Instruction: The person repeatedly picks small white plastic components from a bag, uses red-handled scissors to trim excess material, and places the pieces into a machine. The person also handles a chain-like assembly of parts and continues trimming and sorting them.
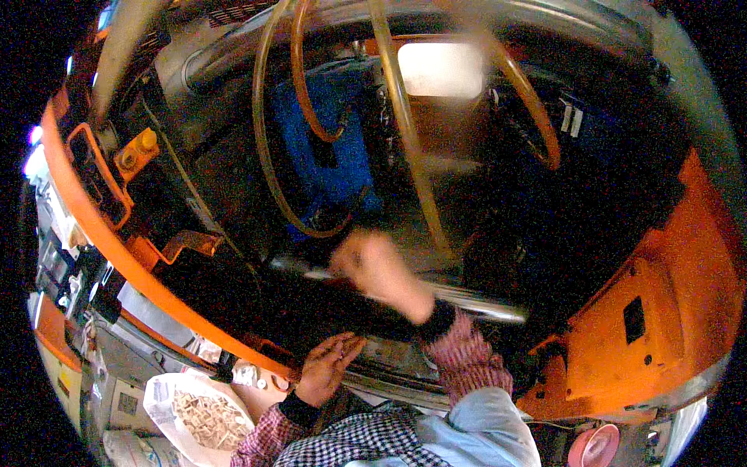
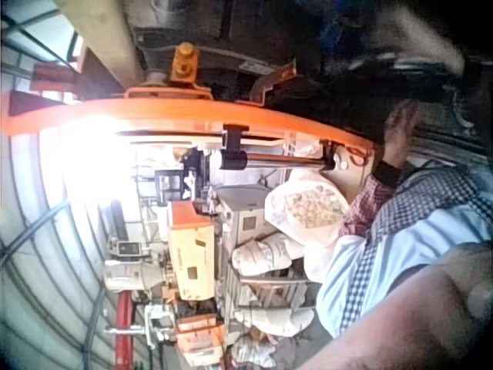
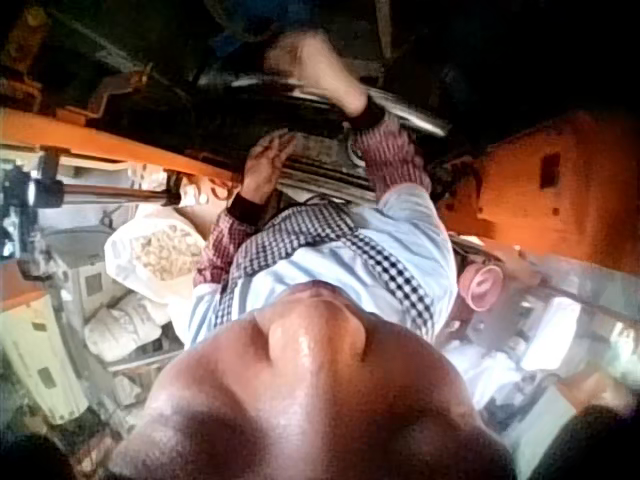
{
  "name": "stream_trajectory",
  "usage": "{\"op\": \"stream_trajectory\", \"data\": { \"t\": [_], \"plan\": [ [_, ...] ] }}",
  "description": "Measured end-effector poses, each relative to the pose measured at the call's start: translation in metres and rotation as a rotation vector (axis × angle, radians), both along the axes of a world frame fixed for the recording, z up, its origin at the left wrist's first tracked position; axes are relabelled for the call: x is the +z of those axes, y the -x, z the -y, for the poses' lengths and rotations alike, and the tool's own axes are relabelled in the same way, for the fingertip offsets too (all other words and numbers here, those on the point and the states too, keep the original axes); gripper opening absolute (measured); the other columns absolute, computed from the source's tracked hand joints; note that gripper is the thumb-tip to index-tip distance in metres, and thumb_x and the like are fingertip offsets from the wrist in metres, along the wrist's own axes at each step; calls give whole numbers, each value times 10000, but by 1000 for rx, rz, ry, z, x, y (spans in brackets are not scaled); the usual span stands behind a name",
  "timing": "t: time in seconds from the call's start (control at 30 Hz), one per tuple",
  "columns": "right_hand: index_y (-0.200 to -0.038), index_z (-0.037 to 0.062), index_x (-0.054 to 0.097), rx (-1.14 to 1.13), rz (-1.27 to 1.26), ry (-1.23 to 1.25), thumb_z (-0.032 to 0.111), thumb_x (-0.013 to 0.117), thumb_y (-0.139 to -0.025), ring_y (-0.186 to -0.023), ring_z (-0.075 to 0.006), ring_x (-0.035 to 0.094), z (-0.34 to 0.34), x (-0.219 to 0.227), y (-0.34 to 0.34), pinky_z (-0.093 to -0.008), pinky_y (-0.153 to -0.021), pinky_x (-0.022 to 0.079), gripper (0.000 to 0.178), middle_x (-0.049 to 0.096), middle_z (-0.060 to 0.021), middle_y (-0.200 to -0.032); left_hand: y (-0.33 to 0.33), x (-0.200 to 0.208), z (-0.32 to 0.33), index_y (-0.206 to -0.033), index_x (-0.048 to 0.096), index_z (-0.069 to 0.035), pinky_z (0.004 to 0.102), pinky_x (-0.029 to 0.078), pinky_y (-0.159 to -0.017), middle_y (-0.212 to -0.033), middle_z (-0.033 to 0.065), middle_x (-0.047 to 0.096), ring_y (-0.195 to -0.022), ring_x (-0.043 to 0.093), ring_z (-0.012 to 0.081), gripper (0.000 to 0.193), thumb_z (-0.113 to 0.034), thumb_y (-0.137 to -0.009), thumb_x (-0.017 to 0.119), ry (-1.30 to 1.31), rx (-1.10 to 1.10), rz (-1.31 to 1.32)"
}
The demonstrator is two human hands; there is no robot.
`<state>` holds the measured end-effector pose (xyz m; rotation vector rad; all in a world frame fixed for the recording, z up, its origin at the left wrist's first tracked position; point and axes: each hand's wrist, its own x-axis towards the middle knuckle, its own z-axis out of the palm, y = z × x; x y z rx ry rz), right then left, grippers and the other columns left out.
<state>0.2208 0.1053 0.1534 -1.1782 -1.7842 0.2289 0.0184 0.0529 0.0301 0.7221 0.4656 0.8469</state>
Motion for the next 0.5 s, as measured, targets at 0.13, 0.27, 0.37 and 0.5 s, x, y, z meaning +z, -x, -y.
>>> {"op": "stream_trajectory", "data": {
  "t": [0.13, 0.27, 0.37, 0.5],
  "plan": [
    [-759, 54, 676, 67, 259, 36, 143, 691, -676, -789, -266, 562, 72, -71, 29, -367, -723, 442, 123, 619, -78, -793, -16, -24, -10, -1175, 458, 51, 350, 380, -1006, -1154, 132, 514, -1078, 512, 212, 275, -110, -957, 407, -210, -20, -4],
    [-804, 55, 676, 16, 196, -13, 116, 698, -674, -812, -262, 550, 86, -97, 31, -351, -739, 431, 146, 625, -61, -869, -21, -27, -5, -1239, 396, 29, 310, 401, -948, -1189, 113, 465, -1049, 490, 175, 311, -128, -974, 354, 32, -65, 167],
    [-812, 47, 661, 11, 189, -11, 97, 691, -677, -816, -259, 547, 92, -104, 35, -350, -732, 430, 146, 626, -59, -871, -21, -24, -2, -1268, 368, 21, 317, 407, -930, -1193, 116, 463, -1036, 494, 176, 337, -153, -979, 347, 51, -63, 143],
    [-823, 27, 617, 16, 154, 10, 56, 655, -730, -844, -265, 573, 96, -103, 36, -356, -747, 448, 104, 629, -90, -873, -22, -19, 0, -1298, 321, 31, 354, 397, -951, -1219, 150, 452, -1073, 491, 224, 394, -204, -984, 345, 99, 12, 65]
  ]
}}
